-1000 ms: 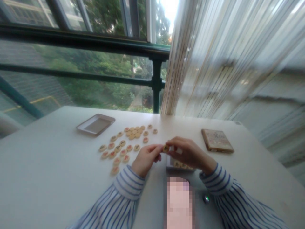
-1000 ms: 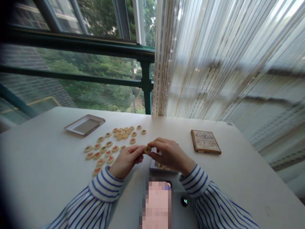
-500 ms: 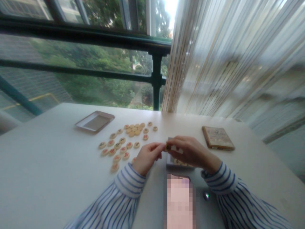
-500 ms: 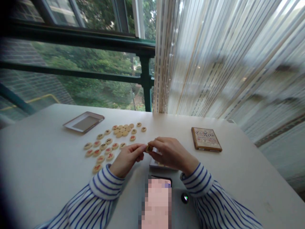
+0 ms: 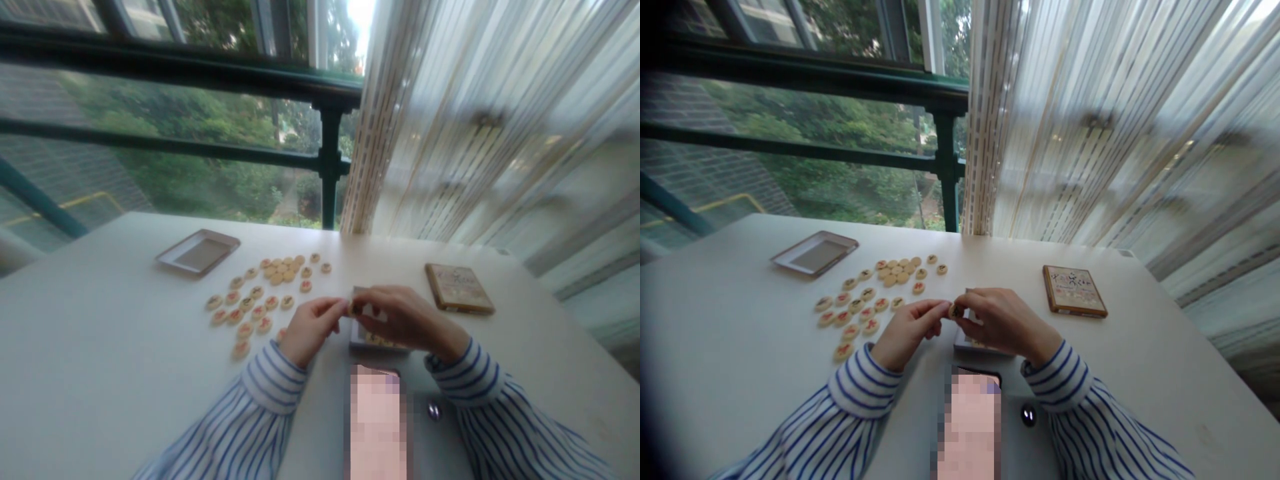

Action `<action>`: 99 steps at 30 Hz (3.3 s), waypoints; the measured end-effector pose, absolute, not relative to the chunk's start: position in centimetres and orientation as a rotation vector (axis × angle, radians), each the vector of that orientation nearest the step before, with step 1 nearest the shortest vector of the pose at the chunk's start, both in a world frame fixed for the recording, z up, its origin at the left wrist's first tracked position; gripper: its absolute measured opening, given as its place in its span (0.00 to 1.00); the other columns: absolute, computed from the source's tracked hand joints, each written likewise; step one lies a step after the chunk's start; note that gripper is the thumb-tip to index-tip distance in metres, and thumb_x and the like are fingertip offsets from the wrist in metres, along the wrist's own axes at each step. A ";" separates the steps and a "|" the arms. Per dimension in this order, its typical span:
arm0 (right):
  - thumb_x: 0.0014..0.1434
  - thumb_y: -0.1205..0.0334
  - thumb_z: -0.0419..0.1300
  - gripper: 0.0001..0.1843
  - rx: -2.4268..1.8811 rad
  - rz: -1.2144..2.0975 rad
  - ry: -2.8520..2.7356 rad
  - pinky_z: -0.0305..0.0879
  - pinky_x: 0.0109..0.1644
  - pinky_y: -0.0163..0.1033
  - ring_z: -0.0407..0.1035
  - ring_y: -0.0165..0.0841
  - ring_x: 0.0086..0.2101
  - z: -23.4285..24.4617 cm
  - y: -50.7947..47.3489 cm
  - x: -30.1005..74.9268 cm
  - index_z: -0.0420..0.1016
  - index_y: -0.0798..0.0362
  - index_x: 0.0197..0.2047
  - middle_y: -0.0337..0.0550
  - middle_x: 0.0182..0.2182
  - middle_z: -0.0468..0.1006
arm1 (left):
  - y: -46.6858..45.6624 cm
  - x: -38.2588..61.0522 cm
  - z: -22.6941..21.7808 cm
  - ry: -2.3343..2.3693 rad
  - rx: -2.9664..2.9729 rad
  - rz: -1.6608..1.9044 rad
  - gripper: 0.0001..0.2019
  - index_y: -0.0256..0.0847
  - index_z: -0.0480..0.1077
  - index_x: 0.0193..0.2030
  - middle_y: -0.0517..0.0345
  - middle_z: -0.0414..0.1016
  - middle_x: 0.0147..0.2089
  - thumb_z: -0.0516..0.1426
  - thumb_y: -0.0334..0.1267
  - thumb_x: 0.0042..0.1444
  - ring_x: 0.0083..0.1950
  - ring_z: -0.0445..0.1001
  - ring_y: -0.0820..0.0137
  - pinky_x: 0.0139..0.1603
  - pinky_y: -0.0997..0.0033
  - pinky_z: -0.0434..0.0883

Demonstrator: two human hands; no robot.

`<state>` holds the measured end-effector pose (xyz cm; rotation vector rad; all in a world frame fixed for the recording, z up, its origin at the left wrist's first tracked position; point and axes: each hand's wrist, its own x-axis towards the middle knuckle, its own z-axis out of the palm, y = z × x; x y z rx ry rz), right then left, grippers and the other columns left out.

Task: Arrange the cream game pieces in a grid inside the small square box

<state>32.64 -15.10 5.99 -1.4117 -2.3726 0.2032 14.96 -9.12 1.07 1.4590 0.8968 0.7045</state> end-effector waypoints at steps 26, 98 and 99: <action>0.54 0.56 0.55 0.12 -1.629 0.349 -2.572 0.51 0.29 0.32 0.64 0.27 0.27 4.4 -14.3 33.1 0.75 0.54 0.33 0.42 0.29 0.75 | -9.4 15.2 -1.4 1.087 1.923 0.567 0.19 0.35 0.72 0.45 0.53 0.77 0.31 0.53 0.44 0.50 0.29 0.72 0.70 0.30 0.73 0.66; 0.57 0.62 0.51 0.11 -1.651 0.386 -2.589 0.50 0.29 0.33 0.64 0.28 0.28 3.2 -13.8 33.3 0.74 0.54 0.30 0.42 0.29 0.75 | -9.8 15.2 -0.9 1.073 2.054 0.514 0.17 0.38 0.72 0.45 0.53 0.78 0.34 0.52 0.42 0.51 0.34 0.74 0.68 0.35 0.71 0.68; 0.57 0.62 0.51 0.11 -1.651 0.391 -2.593 0.51 0.30 0.33 0.64 0.28 0.28 3.2 -13.8 33.3 0.74 0.55 0.30 0.43 0.29 0.75 | -9.8 15.3 -0.9 1.072 2.059 0.508 0.17 0.38 0.72 0.45 0.53 0.78 0.35 0.52 0.42 0.51 0.34 0.74 0.68 0.35 0.71 0.68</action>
